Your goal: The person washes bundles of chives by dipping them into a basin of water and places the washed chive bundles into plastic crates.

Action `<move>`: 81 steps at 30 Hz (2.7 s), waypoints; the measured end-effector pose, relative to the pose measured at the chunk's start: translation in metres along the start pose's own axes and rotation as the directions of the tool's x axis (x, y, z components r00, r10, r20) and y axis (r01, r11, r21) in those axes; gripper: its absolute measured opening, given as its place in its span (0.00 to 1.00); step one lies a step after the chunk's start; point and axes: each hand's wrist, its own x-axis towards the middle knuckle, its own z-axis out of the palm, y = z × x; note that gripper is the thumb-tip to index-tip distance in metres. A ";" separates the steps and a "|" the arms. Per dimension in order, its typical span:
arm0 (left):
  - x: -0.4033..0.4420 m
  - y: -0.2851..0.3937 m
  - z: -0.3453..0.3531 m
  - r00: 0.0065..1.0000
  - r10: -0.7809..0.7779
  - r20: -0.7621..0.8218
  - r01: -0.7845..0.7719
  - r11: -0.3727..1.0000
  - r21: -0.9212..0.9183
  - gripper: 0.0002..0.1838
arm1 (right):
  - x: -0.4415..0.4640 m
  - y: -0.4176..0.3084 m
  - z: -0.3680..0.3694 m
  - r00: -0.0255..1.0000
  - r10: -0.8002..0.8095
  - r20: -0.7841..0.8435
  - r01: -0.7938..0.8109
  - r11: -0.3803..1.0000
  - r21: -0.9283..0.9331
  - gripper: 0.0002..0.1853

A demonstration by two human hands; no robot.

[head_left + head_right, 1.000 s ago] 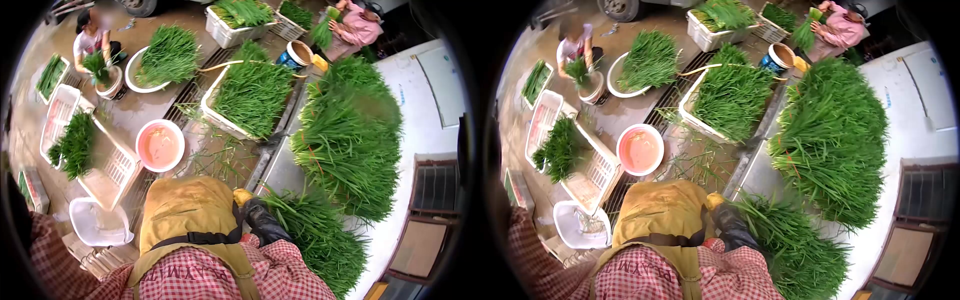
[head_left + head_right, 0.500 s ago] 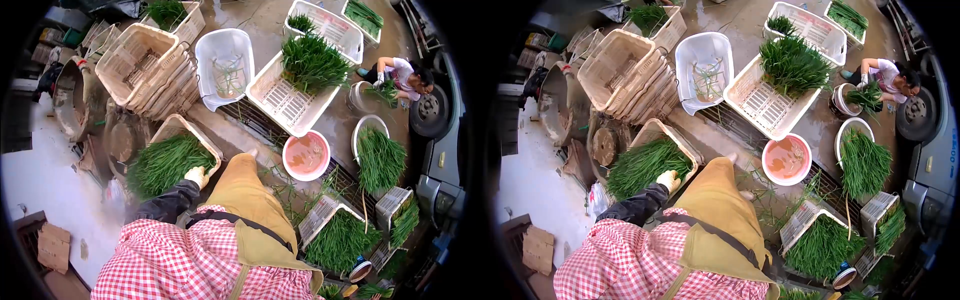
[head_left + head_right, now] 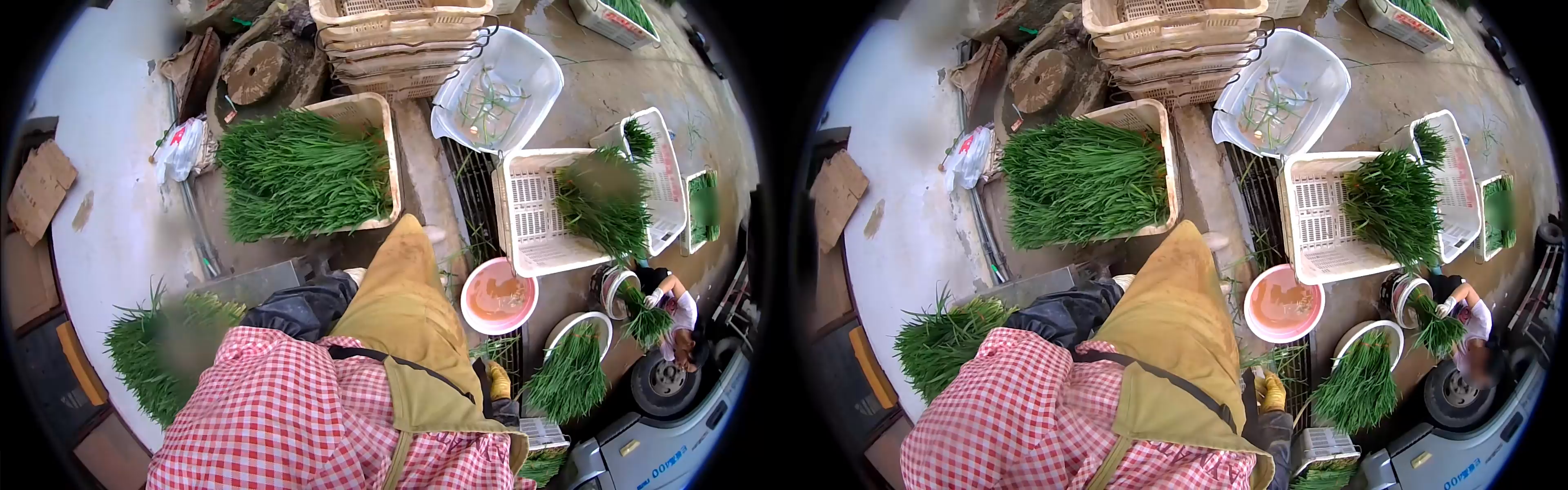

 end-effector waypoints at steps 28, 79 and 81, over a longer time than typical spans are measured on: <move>0.017 0.013 0.002 0.966 -0.009 -0.258 -0.036 0.985 -0.166 0.23 | 0.004 0.177 -0.032 0.997 0.079 0.000 -0.078 0.992 0.096 0.16; 0.320 0.026 -0.269 0.913 -0.357 -0.196 0.394 0.650 0.650 0.26 | 0.030 0.041 0.148 0.847 0.528 0.064 -0.528 0.820 0.222 0.19; 0.332 0.021 -0.282 0.908 -0.396 -0.137 0.414 0.794 0.445 0.29 | 0.039 0.059 0.127 0.843 0.508 0.179 -0.538 0.808 0.239 0.19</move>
